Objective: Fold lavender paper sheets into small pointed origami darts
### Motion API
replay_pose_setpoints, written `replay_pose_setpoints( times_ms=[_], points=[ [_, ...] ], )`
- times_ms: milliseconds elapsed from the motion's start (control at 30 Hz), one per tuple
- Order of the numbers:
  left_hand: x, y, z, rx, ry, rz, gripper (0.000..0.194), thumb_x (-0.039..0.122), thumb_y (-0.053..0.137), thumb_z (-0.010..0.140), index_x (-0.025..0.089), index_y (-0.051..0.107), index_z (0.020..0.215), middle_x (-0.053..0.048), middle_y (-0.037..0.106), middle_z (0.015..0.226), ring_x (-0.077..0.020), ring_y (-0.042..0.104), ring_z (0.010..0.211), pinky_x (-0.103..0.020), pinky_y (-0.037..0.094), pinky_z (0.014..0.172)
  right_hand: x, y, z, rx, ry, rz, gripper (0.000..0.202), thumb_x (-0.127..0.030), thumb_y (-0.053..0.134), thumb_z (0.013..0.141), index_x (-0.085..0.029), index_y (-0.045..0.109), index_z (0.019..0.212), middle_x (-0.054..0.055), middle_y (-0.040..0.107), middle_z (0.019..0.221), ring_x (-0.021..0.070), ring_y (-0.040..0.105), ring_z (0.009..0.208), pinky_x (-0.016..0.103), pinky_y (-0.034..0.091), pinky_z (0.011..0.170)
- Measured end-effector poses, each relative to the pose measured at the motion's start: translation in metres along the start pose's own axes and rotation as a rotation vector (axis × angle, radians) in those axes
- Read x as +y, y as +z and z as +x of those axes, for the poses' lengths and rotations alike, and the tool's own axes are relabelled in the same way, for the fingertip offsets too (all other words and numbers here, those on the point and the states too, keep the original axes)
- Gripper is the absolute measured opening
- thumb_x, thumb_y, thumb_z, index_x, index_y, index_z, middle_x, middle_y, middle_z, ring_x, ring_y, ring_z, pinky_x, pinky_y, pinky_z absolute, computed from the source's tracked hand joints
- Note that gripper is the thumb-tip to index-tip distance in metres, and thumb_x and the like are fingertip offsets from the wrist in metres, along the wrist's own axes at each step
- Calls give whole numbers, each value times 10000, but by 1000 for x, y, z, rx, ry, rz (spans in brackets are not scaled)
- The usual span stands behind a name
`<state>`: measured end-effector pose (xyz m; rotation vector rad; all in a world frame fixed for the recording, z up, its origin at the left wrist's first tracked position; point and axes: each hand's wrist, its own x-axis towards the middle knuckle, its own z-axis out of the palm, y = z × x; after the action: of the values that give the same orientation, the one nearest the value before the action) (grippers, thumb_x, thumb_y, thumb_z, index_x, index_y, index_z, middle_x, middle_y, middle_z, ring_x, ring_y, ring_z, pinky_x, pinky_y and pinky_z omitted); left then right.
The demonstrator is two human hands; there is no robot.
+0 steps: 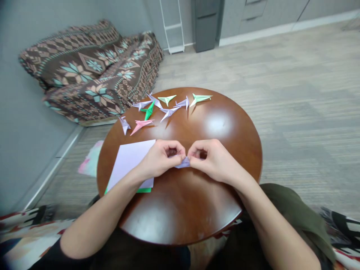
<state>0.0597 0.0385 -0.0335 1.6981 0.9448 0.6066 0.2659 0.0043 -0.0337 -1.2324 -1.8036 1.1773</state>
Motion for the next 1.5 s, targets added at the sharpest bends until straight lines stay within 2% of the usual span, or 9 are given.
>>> replay_pose_setpoints(
  times_ms=[300, 433, 567, 633, 733, 800, 900, 1133, 1500],
  points=[
    [-1, -3, 3, 83, 14, 23, 80, 158, 618, 721, 134, 694, 722, 15, 632, 658, -91, 532, 602, -208, 400, 584, 9, -11, -1, 22, 36, -19, 76, -157, 641, 800, -193, 671, 740, 21, 695, 682, 179, 613, 654, 271, 442, 592],
    [-1, -8, 5, 122, 10, 65, 65, 136, 615, 688, 139, 680, 694, 24, 619, 624, -92, 527, 586, -210, 404, 582, 13, -26, -5, 39, 48, -36, 80, -173, 657, 802, -197, 666, 726, 26, 699, 687, 184, 618, 653, 277, 443, 589],
    [-3, -18, 9, 257, 62, 75, 64, 182, 636, 738, 140, 659, 695, 7, 635, 653, -107, 549, 620, -220, 422, 613, 16, -42, -10, 143, 33, -97, 91, -190, 676, 816, -194, 682, 725, 17, 675, 683, 165, 586, 652, 266, 423, 597],
    [-2, -18, 8, 298, 99, 80, 109, 239, 652, 798, 139, 688, 776, -24, 694, 750, -133, 611, 696, -232, 458, 663, 15, -41, -10, 107, 42, -83, 92, -190, 669, 823, -192, 681, 731, 20, 675, 688, 169, 592, 655, 268, 428, 597],
    [3, -12, 3, 91, 121, 144, 299, 298, 766, 780, 163, 751, 1046, -68, 774, 1022, -185, 697, 883, -244, 503, 754, 9, -28, -7, -15, 65, -43, 86, -149, 639, 804, -189, 664, 733, 23, 686, 703, 177, 612, 671, 273, 445, 619],
    [6, -7, 0, -96, 104, 250, 279, 336, 776, 801, 172, 784, 1027, -41, 785, 926, -170, 693, 802, -231, 482, 704, 3, -18, -5, -54, 48, -66, 84, -168, 651, 803, -184, 658, 722, 15, 674, 687, 166, 597, 649, 271, 439, 617],
    [7, -4, -2, -225, 72, 302, 262, 366, 685, 896, 147, 802, 813, -23, 749, 699, -141, 658, 653, -220, 439, 618, -2, -9, -3, -80, 2, -117, 104, -184, 653, 811, -173, 662, 708, 11, 668, 682, 152, 572, 633, 264, 419, 600],
    [3, -3, 1, -276, -100, -24, 334, 447, 729, 869, 127, 816, 828, -98, 800, 779, -190, 743, 702, -263, 563, 697, -2, -10, -2, -104, 1, -76, 149, -243, 674, 838, -169, 658, 710, 13, 672, 678, 144, 554, 624, 265, 412, 599],
    [-2, -6, 2, -267, -182, -112, 268, 378, 753, 851, 118, 820, 845, -110, 801, 772, -181, 751, 696, -281, 602, 729, 4, -18, -3, -115, 29, -94, 86, -151, 610, 772, -182, 630, 695, -4, 644, 666, 141, 540, 612, 264, 403, 600]
  ],
)
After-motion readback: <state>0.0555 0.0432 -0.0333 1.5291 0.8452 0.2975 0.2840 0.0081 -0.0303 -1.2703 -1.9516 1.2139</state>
